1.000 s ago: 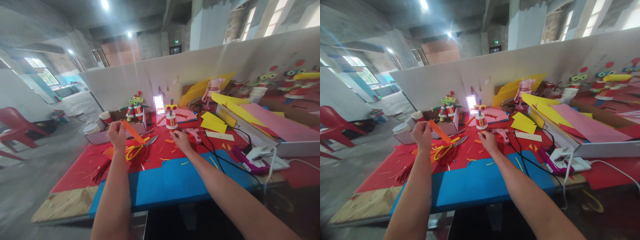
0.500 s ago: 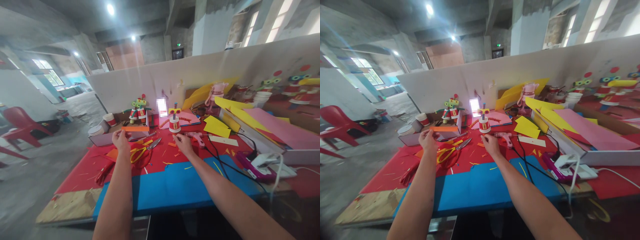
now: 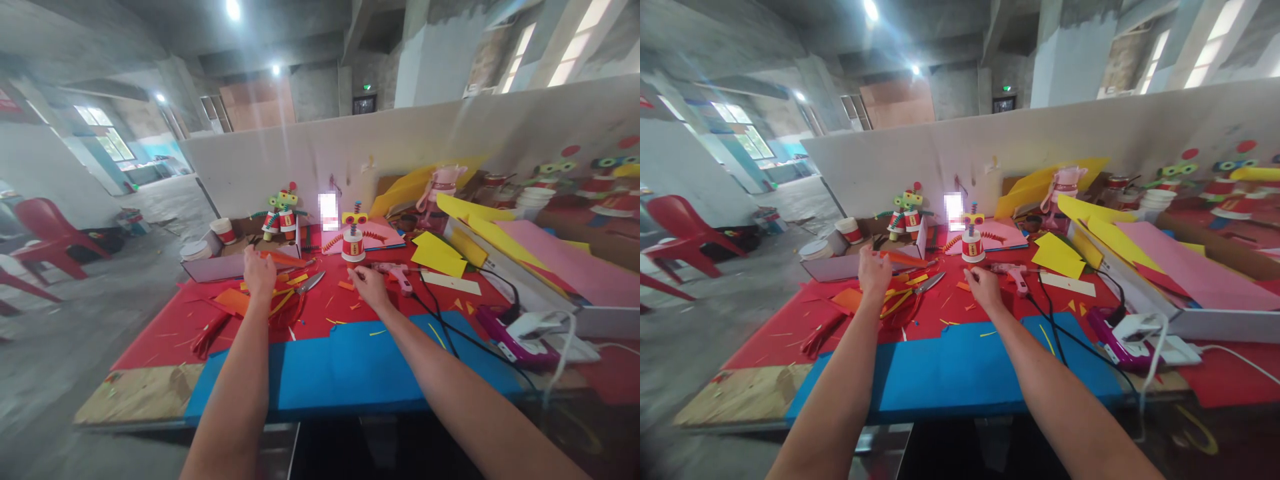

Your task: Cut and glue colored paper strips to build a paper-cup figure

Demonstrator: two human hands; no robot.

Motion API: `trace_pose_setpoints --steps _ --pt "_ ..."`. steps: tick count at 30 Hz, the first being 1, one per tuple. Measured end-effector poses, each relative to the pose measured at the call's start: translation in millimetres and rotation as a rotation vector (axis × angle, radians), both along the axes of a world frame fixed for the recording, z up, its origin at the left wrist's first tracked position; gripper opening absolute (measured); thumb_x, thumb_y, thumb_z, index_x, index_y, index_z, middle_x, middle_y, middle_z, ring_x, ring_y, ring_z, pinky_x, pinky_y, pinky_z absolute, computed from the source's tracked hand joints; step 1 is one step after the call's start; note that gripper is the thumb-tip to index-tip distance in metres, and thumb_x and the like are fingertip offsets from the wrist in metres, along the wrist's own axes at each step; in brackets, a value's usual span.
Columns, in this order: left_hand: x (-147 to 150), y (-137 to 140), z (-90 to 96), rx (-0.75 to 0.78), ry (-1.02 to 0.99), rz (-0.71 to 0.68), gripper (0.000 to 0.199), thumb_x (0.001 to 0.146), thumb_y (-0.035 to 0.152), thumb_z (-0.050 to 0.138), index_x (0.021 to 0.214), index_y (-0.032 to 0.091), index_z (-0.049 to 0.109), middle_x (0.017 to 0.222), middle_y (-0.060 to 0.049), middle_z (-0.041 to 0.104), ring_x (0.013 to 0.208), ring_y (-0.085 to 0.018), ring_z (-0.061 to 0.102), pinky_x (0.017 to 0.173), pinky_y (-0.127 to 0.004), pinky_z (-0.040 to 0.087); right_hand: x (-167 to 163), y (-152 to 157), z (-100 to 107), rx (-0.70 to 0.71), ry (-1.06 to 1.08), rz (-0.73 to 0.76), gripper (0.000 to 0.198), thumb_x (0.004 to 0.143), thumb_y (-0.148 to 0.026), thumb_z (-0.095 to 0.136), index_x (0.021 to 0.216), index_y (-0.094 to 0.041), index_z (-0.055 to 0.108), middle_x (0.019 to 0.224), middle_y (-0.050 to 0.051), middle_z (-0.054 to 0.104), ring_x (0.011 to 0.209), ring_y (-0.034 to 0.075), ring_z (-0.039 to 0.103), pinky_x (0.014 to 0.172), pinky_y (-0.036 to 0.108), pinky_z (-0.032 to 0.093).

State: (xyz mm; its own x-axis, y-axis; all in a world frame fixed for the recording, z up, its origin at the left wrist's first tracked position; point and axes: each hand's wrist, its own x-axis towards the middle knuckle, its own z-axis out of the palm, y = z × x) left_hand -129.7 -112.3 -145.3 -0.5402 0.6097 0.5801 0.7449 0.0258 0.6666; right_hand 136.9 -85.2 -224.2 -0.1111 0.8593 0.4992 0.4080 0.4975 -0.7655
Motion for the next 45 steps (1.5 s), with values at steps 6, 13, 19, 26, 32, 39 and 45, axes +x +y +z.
trace_pose_setpoints --steps 6,13,19,26,32,39,45 --pt "57 -34 15.1 -0.59 0.526 -0.588 0.015 0.082 0.02 0.053 0.08 0.022 0.068 0.086 -0.004 0.07 0.083 -0.018 0.064 0.075 -0.027 0.048 2 -2 0 -0.023 0.021 0.01 0.041 0.088 -0.049 0.045 0.06 -0.02 0.054 0.052 0.001 0.057 0.051 0.015 0.052 0.051 0.026 0.034" --pt "110 -74 -7.1 -0.797 0.832 -0.365 0.03 0.087 0.01 0.04 0.104 0.017 0.064 0.1 -0.016 0.066 0.099 -0.027 0.061 0.076 -0.036 0.047 1 -4 0 -0.041 0.023 0.032 0.04 0.087 -0.049 0.046 0.06 -0.02 0.053 0.054 0.002 0.059 0.052 0.015 0.054 0.053 0.026 0.036" --pt "103 -82 -17.5 -0.796 0.864 -0.302 0.032 0.087 0.01 0.038 0.107 0.016 0.062 0.108 -0.018 0.061 0.108 -0.031 0.055 0.083 -0.044 0.046 5 -2 -2 -0.04 -0.003 -0.002 0.044 0.087 -0.053 0.043 0.06 -0.02 0.055 0.053 0.003 0.06 0.049 0.016 0.052 0.05 0.027 0.033" --pt "81 -91 -21.8 -0.85 0.795 -0.1 0.038 0.085 0.009 0.037 0.118 0.017 0.052 0.104 -0.017 0.061 0.103 -0.031 0.055 0.081 -0.043 0.046 5 0 -3 -0.034 -0.049 0.02 0.042 0.086 -0.051 0.043 0.057 -0.021 0.05 0.054 0.003 0.06 0.05 0.015 0.051 0.051 0.026 0.031" --pt "73 -79 -23.2 -0.807 0.806 -0.167 0.04 0.079 0.011 0.044 0.118 0.017 0.05 0.102 -0.014 0.063 0.105 -0.03 0.054 0.085 -0.041 0.043 6 0 -3 -0.044 -0.048 0.005 0.041 0.086 -0.049 0.043 0.058 -0.021 0.051 0.055 0.004 0.061 0.052 0.016 0.052 0.052 0.026 0.031" --pt "37 -59 7.9 -0.798 0.728 -0.192 0.033 0.084 0.015 0.041 0.115 0.021 0.05 0.101 -0.009 0.066 0.089 -0.024 0.063 0.072 -0.031 0.043 3 3 -4 -0.029 -0.039 0.022 0.041 0.087 -0.047 0.043 0.057 -0.021 0.049 0.055 0.003 0.06 0.054 0.015 0.051 0.053 0.026 0.031" --pt "14 -39 17.6 -0.793 0.882 -0.224 0.041 0.083 0.012 0.042 0.122 0.022 0.051 0.105 -0.009 0.066 0.095 -0.025 0.062 0.083 -0.036 0.04 3 4 -5 -0.007 -0.047 0.019 0.039 0.087 -0.045 0.045 0.058 -0.02 0.052 0.055 0.002 0.059 0.052 0.015 0.049 0.053 0.026 0.029"
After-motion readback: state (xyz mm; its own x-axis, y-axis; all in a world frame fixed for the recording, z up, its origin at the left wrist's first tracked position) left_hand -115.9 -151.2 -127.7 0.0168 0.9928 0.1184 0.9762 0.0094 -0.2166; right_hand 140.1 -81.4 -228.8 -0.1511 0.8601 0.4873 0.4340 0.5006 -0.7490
